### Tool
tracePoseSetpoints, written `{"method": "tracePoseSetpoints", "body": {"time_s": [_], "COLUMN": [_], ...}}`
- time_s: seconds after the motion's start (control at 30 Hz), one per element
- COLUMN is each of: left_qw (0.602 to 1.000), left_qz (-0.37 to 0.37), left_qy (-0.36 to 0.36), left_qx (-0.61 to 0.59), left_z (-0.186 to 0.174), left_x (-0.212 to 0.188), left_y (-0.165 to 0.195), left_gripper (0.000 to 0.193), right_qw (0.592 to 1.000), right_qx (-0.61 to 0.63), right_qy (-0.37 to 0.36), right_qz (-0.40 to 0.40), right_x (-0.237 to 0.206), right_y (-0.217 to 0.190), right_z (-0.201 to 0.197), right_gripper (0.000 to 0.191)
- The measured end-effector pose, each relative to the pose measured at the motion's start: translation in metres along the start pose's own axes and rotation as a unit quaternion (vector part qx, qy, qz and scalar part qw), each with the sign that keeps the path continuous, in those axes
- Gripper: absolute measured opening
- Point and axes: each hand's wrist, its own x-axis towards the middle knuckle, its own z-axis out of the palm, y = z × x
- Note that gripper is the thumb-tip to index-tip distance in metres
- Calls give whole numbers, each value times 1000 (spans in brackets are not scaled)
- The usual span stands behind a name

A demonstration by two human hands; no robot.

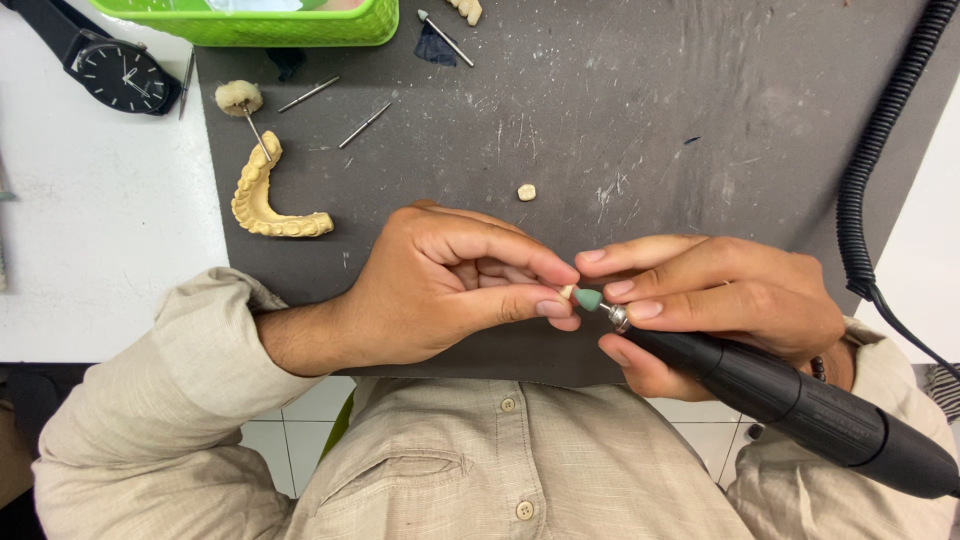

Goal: The person holds a small dental crown in one hand and a rotary grinding tool with a green mounted stone in the other, grinding and shaping the crown's surface. They periodically rotate the crown, feel its edges with their fingers, and resume grinding, with a dental denture model resting on the work mat nearby.

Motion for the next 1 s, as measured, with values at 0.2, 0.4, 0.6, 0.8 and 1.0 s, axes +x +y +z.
{"method": "tracePoseSetpoints", "body": {"time_s": [0.2,0.4,0.6,0.8,1.0], "left_qw": [999,997,997,996,996], "left_qz": [17,24,32,25,32], "left_qy": [-4,-4,-3,-4,-8], "left_qx": [52,67,68,83,77], "left_z": [-1,-1,-2,-1,-1], "left_x": [1,2,1,1,0], "left_y": [1,0,-1,-1,1], "left_gripper": [13,13,13,13,12], "right_qw": [999,999,999,1000,999], "right_qx": [-2,-3,20,-5,14], "right_qy": [-21,-12,1,-6,3], "right_qz": [48,43,35,22,41], "right_x": [0,0,1,0,0], "right_y": [-3,-1,-1,0,-2], "right_z": [0,2,0,2,0], "right_gripper": [36,34,33,34,28]}}
